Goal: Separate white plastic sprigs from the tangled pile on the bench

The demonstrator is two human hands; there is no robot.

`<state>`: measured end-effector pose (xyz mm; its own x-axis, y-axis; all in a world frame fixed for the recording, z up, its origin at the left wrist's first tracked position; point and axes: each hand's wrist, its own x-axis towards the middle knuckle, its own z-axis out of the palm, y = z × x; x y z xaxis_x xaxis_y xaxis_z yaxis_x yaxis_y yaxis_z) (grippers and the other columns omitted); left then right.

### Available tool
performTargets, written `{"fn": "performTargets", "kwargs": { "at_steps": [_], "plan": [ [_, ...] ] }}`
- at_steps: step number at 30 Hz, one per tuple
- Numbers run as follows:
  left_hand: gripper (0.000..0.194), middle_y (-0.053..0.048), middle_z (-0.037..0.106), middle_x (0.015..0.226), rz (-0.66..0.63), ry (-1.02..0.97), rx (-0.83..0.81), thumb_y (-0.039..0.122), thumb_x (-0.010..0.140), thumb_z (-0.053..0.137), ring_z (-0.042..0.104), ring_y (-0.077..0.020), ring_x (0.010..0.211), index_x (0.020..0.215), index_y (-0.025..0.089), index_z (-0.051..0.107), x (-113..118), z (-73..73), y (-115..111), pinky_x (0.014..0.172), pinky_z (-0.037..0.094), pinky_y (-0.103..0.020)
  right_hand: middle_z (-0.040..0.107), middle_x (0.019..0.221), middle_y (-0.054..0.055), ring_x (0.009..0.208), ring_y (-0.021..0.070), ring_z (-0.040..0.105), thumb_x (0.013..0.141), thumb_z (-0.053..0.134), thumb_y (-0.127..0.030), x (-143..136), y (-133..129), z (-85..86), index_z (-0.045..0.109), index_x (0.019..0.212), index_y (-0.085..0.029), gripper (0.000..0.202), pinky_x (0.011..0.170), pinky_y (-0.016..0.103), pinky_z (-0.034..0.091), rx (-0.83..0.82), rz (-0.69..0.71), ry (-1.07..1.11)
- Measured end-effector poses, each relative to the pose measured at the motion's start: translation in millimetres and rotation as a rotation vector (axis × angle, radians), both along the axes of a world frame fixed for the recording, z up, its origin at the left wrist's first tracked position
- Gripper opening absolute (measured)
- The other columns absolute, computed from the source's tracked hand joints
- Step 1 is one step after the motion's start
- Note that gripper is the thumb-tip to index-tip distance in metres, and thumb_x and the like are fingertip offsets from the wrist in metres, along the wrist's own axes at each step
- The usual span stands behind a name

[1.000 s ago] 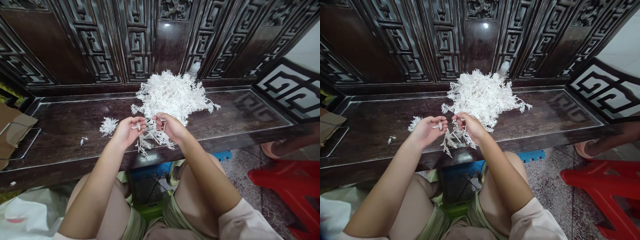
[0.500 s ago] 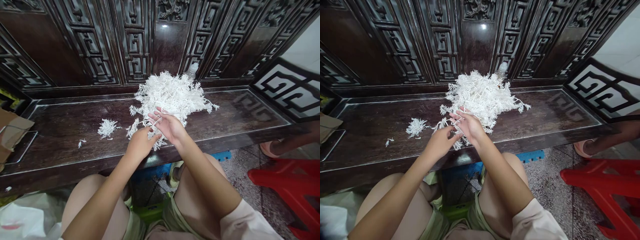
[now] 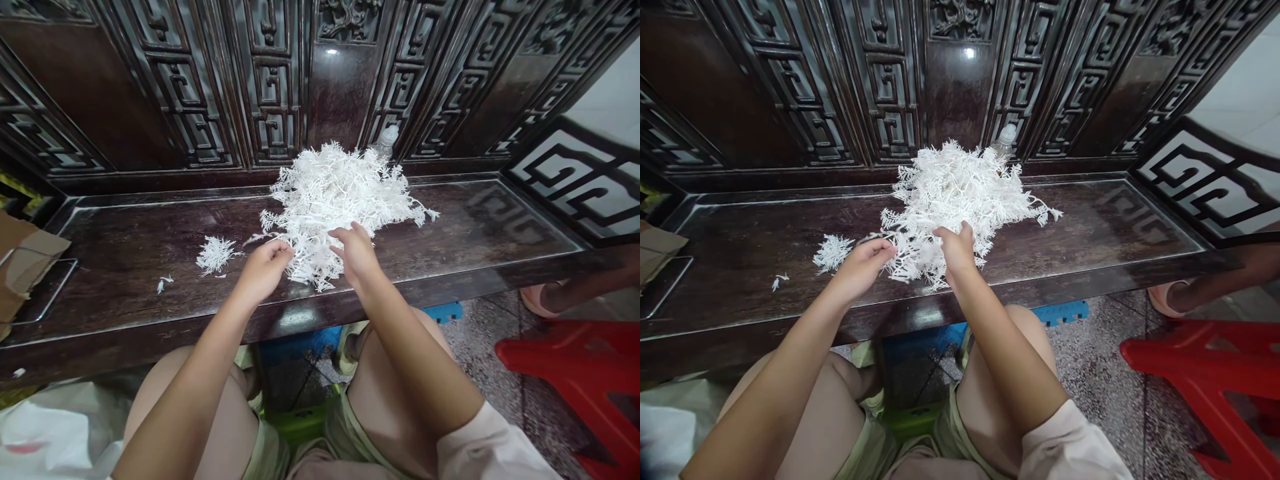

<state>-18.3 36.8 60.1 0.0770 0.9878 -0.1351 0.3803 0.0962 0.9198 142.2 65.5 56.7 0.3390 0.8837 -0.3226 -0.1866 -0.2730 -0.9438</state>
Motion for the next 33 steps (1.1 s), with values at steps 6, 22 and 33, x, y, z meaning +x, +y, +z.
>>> {"fn": "performTargets", "kwargs": {
  "at_steps": [6, 22, 33],
  "plan": [
    [0.017, 0.003, 0.043, 0.057, 0.056, -0.055, 0.031, 0.034, 0.074, 0.049, 0.035, -0.0114, 0.052, 0.069, 0.019, 0.054, -7.7, 1.8, 3.3, 0.054, 0.024, -0.024, 0.053, 0.102, 0.007, 0.094, 0.0170, 0.050, 0.072, 0.049, -0.026, -9.0, -8.7, 5.4, 0.053, 0.092, -0.020, 0.021, 0.087, 0.036, 0.038, 0.363, 0.345, -0.354],
    [0.012, 0.000, 0.058, 0.075, 0.140, -0.325, -0.049, 0.029, 0.070, 0.058, 0.048, -0.0113, 0.070, 0.070, 0.017, 0.059, -2.9, 2.3, 4.5, 0.062, 0.033, -0.022, 0.043, 0.066, -0.002, 0.071, 0.0116, 0.042, 0.078, 0.046, -0.038, -21.6, -12.0, -3.0, 0.046, 0.062, -0.018, 0.026, 0.069, 0.025, 0.031, 0.443, 0.773, -0.523],
    [0.025, 0.003, 0.045, 0.064, -0.118, -0.129, 0.002, 0.041, 0.077, 0.047, 0.040, -0.0115, 0.062, 0.070, 0.017, 0.048, -3.7, -5.3, 3.7, 0.061, 0.030, -0.024, 0.039, 0.066, -0.002, 0.070, 0.0122, 0.041, 0.081, 0.035, -0.027, -22.8, -17.0, -2.6, 0.043, 0.063, -0.018, 0.022, 0.068, 0.026, 0.032, 0.425, 0.782, -0.511]
  ]
}}
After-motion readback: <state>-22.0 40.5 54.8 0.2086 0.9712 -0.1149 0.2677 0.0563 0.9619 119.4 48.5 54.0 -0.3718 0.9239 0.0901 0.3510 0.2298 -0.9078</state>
